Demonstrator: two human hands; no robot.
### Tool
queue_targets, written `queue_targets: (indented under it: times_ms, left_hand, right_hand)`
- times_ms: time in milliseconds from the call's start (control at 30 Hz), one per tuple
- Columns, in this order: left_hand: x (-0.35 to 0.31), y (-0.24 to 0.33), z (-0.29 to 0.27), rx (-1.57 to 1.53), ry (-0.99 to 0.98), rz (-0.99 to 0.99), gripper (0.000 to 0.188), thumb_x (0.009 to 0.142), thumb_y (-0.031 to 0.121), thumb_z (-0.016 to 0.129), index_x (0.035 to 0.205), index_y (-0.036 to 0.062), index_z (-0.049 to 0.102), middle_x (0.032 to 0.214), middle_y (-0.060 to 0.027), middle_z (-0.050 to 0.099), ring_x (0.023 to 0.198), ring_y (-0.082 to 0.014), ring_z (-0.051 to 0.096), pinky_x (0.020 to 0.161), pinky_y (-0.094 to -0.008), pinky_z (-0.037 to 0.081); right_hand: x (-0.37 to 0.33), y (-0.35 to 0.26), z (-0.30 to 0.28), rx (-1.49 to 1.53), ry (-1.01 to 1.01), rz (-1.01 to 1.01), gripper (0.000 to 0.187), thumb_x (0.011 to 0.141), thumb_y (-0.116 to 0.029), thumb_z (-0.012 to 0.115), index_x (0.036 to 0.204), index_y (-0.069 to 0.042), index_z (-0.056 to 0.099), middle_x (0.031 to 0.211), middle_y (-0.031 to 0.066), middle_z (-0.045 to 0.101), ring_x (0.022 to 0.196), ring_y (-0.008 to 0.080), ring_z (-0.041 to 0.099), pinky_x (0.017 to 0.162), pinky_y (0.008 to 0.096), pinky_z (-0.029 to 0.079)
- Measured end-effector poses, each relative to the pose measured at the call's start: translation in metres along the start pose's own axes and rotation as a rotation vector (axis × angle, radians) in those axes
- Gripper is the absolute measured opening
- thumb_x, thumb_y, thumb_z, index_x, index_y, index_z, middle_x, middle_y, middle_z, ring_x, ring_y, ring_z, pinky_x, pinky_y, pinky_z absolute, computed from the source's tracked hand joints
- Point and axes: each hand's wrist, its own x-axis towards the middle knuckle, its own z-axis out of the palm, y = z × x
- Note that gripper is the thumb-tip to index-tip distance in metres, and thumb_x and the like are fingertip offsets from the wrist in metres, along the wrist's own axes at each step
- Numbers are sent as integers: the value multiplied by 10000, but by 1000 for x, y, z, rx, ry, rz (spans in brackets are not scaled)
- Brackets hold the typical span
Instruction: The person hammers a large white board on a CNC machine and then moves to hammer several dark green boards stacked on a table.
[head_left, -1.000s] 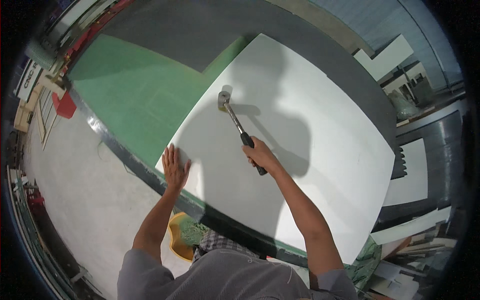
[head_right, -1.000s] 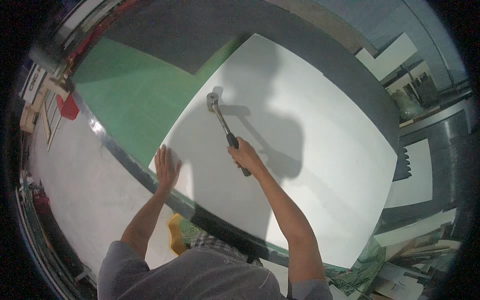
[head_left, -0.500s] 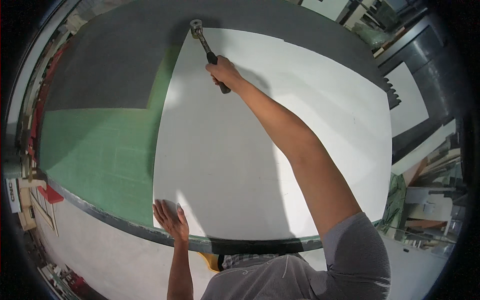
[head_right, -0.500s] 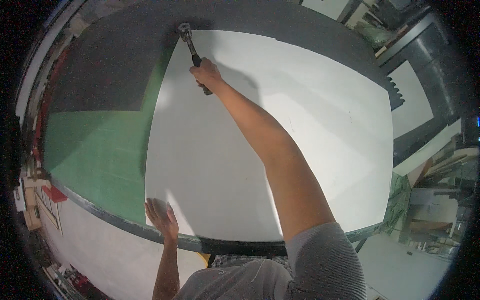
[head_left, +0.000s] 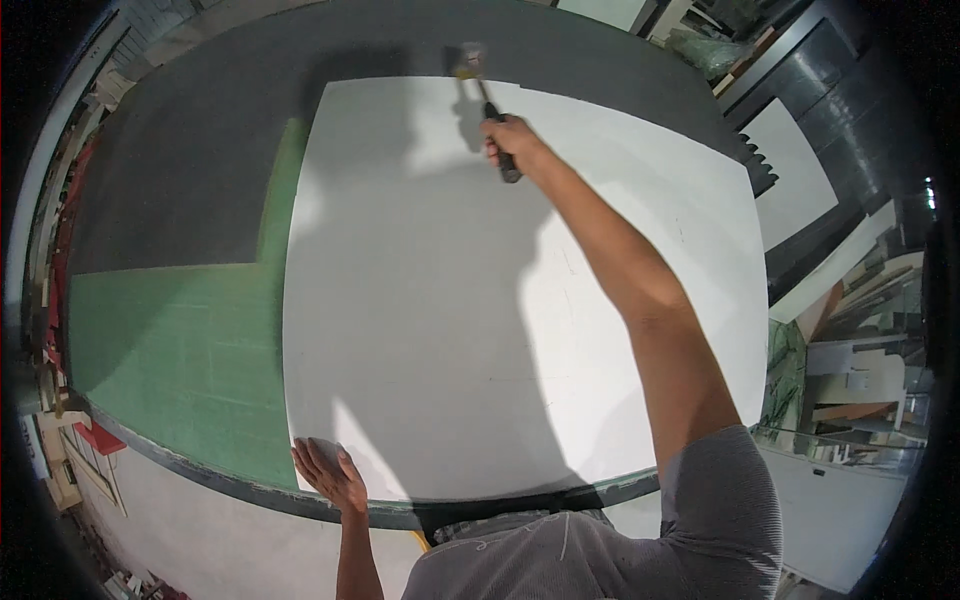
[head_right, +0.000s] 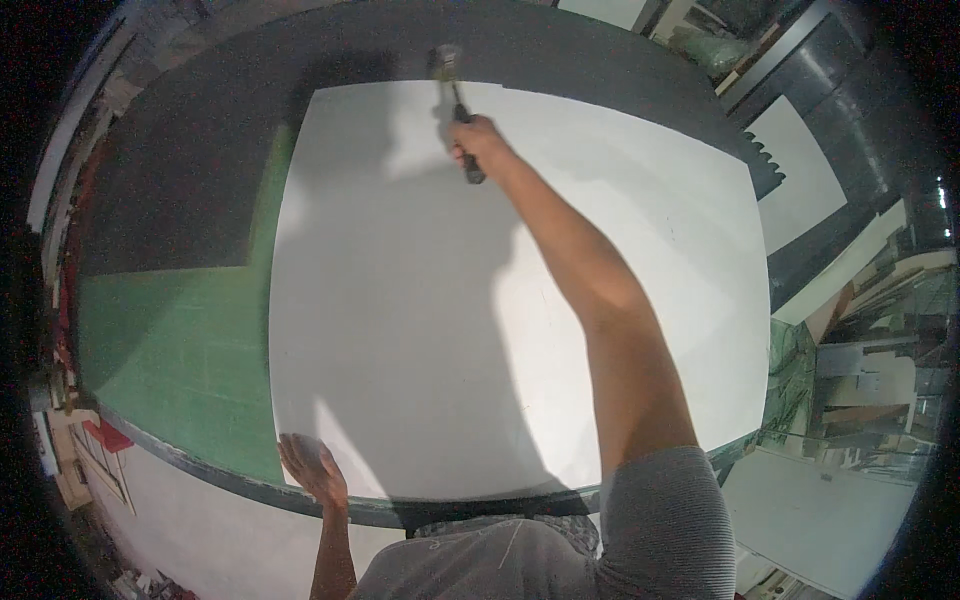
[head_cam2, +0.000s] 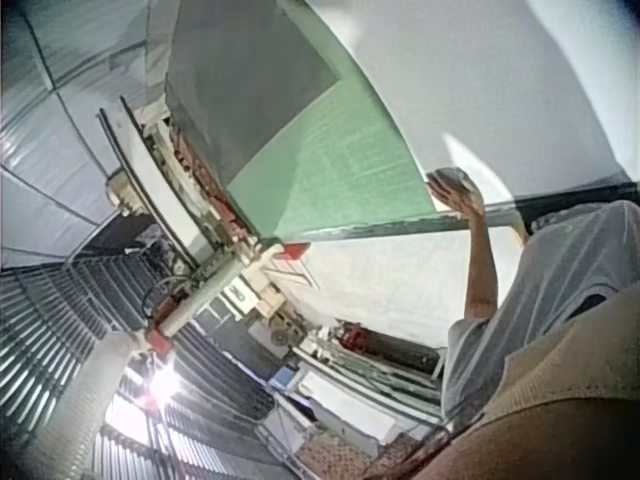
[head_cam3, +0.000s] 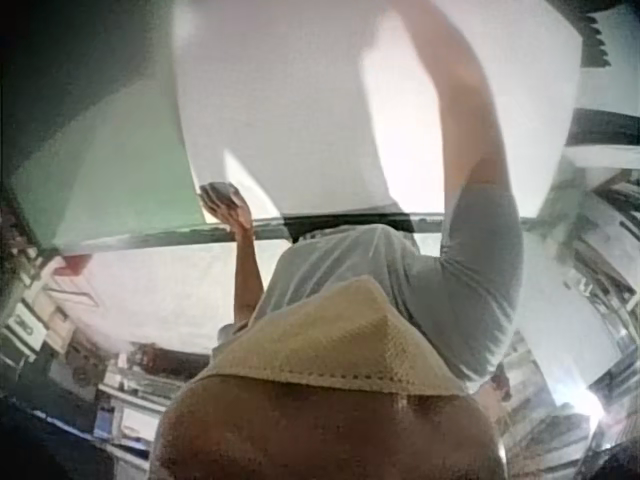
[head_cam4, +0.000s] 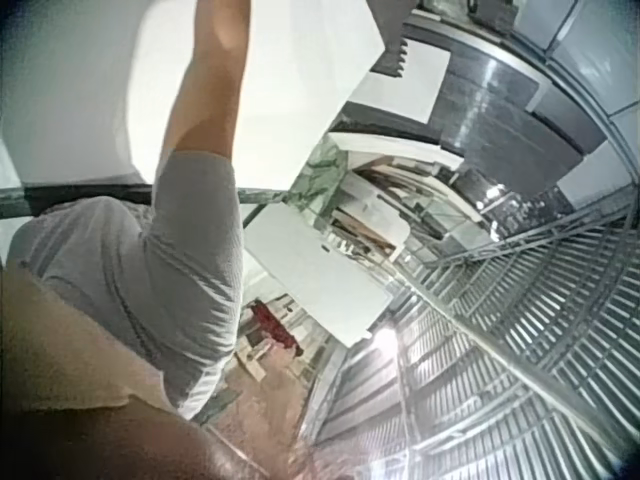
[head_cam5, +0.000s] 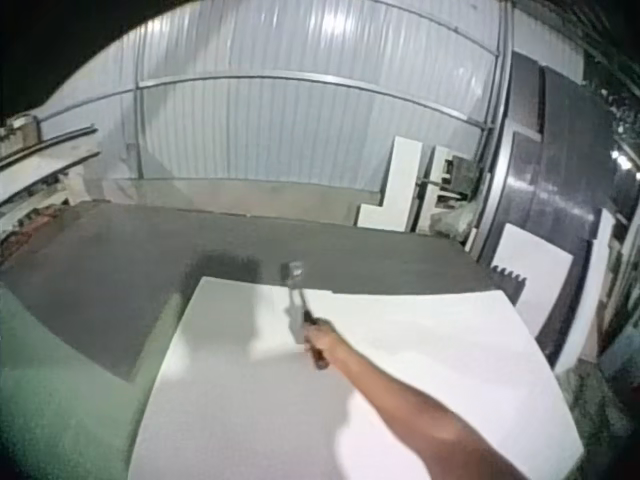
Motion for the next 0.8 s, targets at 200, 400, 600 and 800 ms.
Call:
queue_targets:
  times_ms: [200, 400, 600, 800]
  left_hand:
    - [1, 1, 0, -49, -21, -45, 561, 889, 376, 384, 1262, -40, 331, 1343, -222, 278, 1273, -373, 193, 1027, -490, 190]
    - [2, 5, -6, -13, -16, -55, 563, 891, 400, 364, 1272, -14, 338, 1362, -190, 269, 1272, -363, 202, 1027, -481, 204]
    - [-4, -1, 4, 37, 17, -19, 563, 891, 398, 372, 1288, 2, 320, 1369, -169, 261, 1278, -342, 199, 1034, -478, 197]
    - [-7, 0, 1, 39, 98, 55, 537, 895, 373, 388, 1282, 4, 333, 1364, -156, 276, 1277, -341, 204, 1034, -478, 191]
  right_hand:
    - [-1, 26, -94, 40, 285, 67, 205, 806, -174, 571, 790, 4, 470, 619, 76, 493, 457, 144, 476, 395, 302, 441]
    - [-42, 54, -142, 134, 293, 91, 184, 798, -155, 574, 757, -17, 460, 583, 65, 483, 422, 153, 466, 394, 294, 424]
    - [-166, 66, -168, -131, 193, 20, 182, 816, -213, 539, 787, -57, 451, 561, 28, 476, 434, 125, 464, 410, 257, 397]
    - [-312, 98, -161, -63, 224, 113, 183, 795, -185, 543, 864, -34, 468, 584, 16, 458, 452, 90, 441, 393, 236, 382]
